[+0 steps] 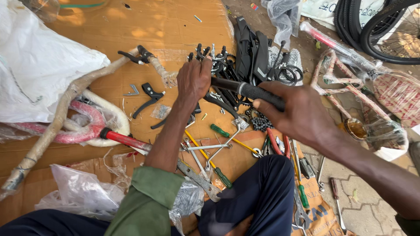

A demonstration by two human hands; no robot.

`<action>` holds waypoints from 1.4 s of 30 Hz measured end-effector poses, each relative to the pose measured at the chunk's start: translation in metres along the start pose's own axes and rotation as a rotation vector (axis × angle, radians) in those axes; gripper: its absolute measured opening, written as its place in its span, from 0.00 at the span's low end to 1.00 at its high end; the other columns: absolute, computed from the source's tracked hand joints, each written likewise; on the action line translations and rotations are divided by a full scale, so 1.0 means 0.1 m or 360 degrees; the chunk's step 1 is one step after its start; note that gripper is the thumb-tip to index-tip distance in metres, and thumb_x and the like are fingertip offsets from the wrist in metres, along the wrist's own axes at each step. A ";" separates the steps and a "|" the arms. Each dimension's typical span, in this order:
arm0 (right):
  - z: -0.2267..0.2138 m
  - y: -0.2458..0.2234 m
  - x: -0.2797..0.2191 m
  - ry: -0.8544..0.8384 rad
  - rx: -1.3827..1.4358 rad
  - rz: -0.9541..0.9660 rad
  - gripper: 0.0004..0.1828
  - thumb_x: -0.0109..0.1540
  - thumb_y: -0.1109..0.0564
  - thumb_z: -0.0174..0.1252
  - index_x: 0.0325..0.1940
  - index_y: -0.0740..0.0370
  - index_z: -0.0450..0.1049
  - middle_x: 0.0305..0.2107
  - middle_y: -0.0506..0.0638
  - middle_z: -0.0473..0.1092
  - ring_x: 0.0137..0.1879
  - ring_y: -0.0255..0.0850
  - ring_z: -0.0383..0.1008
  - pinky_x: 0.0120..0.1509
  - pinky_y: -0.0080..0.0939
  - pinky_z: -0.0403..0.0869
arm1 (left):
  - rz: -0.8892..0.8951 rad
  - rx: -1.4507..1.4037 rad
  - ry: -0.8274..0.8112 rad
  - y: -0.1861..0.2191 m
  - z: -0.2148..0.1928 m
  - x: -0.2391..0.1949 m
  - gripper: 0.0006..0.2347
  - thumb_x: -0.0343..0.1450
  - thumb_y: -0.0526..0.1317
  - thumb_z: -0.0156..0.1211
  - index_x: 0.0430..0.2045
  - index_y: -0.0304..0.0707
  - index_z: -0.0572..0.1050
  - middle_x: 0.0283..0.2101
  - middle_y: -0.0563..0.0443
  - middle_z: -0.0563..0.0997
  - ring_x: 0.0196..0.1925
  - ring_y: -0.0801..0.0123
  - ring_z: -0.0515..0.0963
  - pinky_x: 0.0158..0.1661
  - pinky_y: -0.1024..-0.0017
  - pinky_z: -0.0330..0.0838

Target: The person assembles a bicycle handlebar by attaching grips, brake levers, and cables. They use a hammer to secure the grips and a wrench to tighten bolts, working on a cardboard surface surrounded by tools and parts.

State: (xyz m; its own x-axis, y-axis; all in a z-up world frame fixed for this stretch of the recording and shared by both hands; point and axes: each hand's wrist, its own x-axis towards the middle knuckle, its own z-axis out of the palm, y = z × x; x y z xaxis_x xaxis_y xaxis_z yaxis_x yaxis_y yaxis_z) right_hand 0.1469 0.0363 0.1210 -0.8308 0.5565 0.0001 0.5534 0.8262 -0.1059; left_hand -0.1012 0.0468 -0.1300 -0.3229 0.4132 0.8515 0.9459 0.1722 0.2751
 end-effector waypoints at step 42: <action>-0.11 0.03 0.29 -0.0131 -0.0856 -0.0688 0.25 0.68 0.47 0.60 0.67 0.57 0.74 0.22 0.54 0.74 0.18 0.38 0.71 0.20 0.39 0.68 | 0.0103 0.0097 0.0392 0.00 0.05 -0.04 0.07 0.74 0.31 0.64 0.41 0.35 0.73 0.25 0.51 0.68 0.27 0.62 0.71 0.26 0.61 0.63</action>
